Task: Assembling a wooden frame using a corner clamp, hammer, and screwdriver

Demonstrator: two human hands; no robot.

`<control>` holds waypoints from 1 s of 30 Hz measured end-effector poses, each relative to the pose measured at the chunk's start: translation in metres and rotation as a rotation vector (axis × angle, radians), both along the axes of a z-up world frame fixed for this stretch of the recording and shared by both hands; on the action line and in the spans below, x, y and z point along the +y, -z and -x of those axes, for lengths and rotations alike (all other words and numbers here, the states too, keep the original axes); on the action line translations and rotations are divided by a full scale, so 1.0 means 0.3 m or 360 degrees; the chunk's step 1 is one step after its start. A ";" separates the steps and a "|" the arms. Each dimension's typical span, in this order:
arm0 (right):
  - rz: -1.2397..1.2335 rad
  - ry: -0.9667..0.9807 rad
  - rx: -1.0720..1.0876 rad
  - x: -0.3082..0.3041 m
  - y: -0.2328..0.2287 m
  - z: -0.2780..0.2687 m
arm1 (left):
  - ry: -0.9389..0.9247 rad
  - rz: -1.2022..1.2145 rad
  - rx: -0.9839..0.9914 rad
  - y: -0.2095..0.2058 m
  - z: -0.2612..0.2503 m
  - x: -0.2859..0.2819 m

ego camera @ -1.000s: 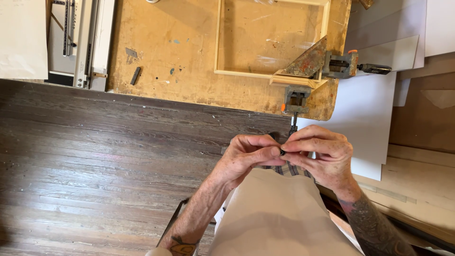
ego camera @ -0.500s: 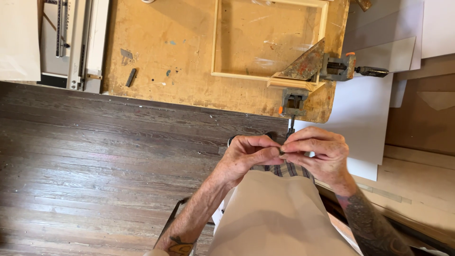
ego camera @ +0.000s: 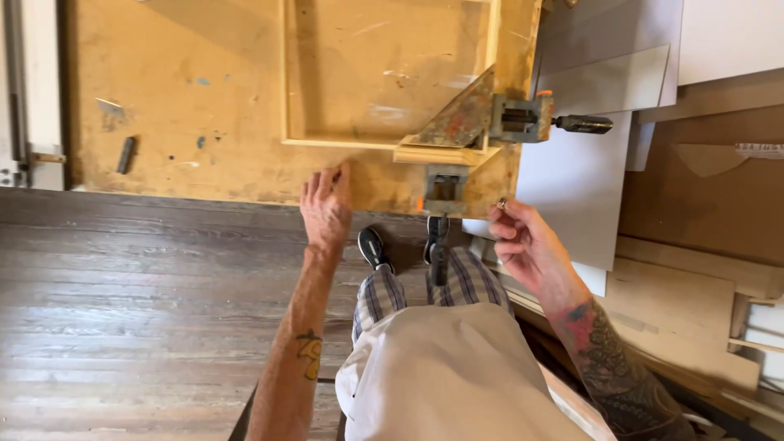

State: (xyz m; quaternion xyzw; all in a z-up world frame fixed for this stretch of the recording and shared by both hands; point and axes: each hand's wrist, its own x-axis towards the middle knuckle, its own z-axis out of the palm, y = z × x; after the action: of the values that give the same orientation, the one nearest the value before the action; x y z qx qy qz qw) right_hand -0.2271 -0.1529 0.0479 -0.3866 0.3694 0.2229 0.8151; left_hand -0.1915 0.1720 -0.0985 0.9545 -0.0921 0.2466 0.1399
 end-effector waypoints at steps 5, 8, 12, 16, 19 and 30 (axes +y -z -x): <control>-0.0095 -0.0114 0.0043 -0.081 -0.029 -0.071 | -0.0126 0.0199 0.0014 -0.001 0.040 -0.078; -0.0034 -0.0200 0.0014 -0.119 -0.044 -0.119 | -0.0189 0.0744 0.0139 -0.272 0.059 -0.330; 0.0072 -0.0325 -0.0075 -0.155 -0.001 -0.109 | 0.0034 0.0879 0.0117 -0.504 0.082 -0.672; 0.0107 -0.0438 -0.0135 -0.167 -0.054 -0.133 | 0.0075 0.0745 -0.0005 -0.602 0.030 -0.716; 0.0120 -0.0528 -0.0252 -0.197 -0.060 -0.154 | 0.0112 0.0586 -0.0093 -0.628 0.016 -0.725; 0.0047 -0.0834 -0.0318 -0.280 -0.082 -0.178 | -0.0202 0.0719 0.0049 -0.341 0.209 -0.626</control>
State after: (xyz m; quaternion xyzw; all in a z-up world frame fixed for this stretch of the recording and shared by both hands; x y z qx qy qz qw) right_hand -0.1736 -0.2370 0.0725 -0.5008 0.1778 0.3816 0.7563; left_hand -0.2543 -0.0158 0.0037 0.9065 0.0277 0.2548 0.3355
